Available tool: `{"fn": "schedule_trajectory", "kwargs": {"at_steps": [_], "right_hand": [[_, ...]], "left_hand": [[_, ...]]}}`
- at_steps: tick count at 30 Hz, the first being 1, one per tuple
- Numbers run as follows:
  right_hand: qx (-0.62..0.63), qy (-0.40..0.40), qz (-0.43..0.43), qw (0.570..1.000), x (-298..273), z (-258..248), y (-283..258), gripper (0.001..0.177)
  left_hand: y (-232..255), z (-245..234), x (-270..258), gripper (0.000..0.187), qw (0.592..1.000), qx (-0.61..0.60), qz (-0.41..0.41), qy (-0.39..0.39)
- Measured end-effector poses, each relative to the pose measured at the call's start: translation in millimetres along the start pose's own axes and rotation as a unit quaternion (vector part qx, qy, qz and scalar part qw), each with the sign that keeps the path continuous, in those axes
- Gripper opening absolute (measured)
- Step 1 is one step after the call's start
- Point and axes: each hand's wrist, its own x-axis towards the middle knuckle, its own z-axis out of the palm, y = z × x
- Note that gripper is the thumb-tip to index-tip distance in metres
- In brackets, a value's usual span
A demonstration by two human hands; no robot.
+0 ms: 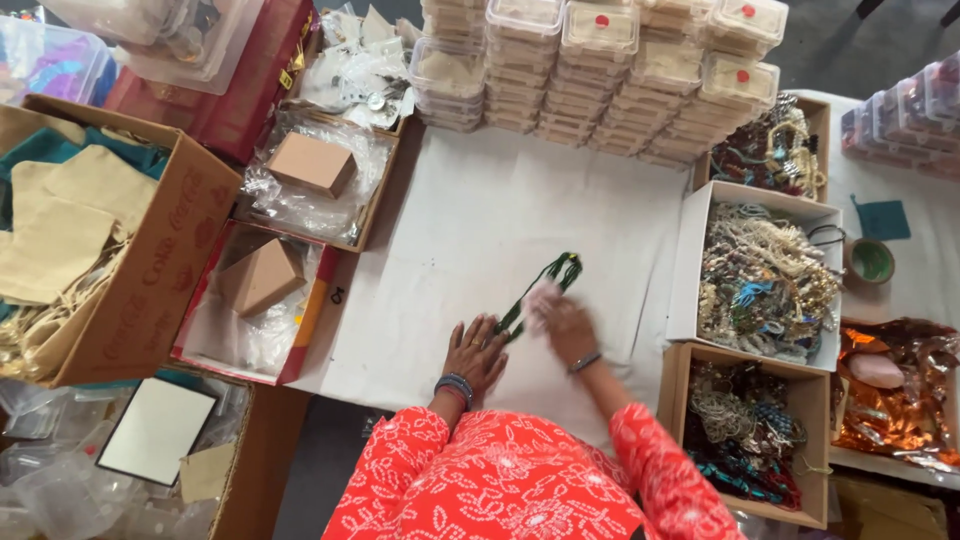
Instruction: The person wipes a small plastic container with a pink cloth, then places a small pouch inside it. They then pick up a green beaded necklace from a box and wipe it with the cloth on the table.
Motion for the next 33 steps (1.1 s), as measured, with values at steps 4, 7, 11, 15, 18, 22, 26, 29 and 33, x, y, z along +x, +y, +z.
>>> {"fn": "schedule_trajectory", "kwargs": {"at_steps": [4, 7, 11, 15, 18, 22, 26, 29, 33], "right_hand": [[-0.092, -0.025, 0.135, 0.986, 30.7, -37.2, 36.2, 0.043], [-0.079, -0.002, 0.173, 0.982, 25.4, -16.2, 37.0, 0.042], [-0.041, 0.086, -0.064, 0.993, 10.6, 8.7, -41.3, 0.056], [0.021, -0.045, -0.075, 0.996, 38.8, 0.9, -45.8, 0.042], [-0.035, -0.032, -0.012, 0.999, 59.2, -7.6, -10.3, 0.038], [-0.109, -0.069, 0.160, 0.979, 84.3, -22.7, 15.9, 0.043], [0.135, 0.058, 0.082, 0.986, 20.7, 90.1, 13.6, 0.025], [0.064, -0.025, 0.035, 0.997, 14.7, 25.3, -55.4, 0.025], [0.021, 0.010, -0.045, 0.999, 32.4, 17.2, -14.5, 0.044]], "left_hand": [[-1.0, 4.6, 1.2, 0.053, 0.998, -0.026, 0.020, 0.061], [-2.8, 4.5, 0.8, 0.052, 0.997, -0.036, 0.020, 0.071], [5.0, -10.1, -0.4, 0.052, 0.996, -0.028, 0.028, 0.081], [0.5, -9.2, 2.7, 0.043, 1.000, -0.015, -0.013, -0.014], [-2.4, 7.1, 0.2, 0.049, 0.998, -0.032, 0.015, 0.057], [-1.4, 2.4, 1.1, 0.052, 0.997, -0.032, 0.015, 0.064], [-0.5, 2.7, 2.2, 0.051, 0.997, -0.038, 0.012, 0.062], [-1.0, 4.4, 0.3, 0.050, 0.996, -0.033, 0.019, 0.077], [-0.8, 3.7, 0.2, 0.045, 0.998, -0.034, 0.011, 0.059]]}}
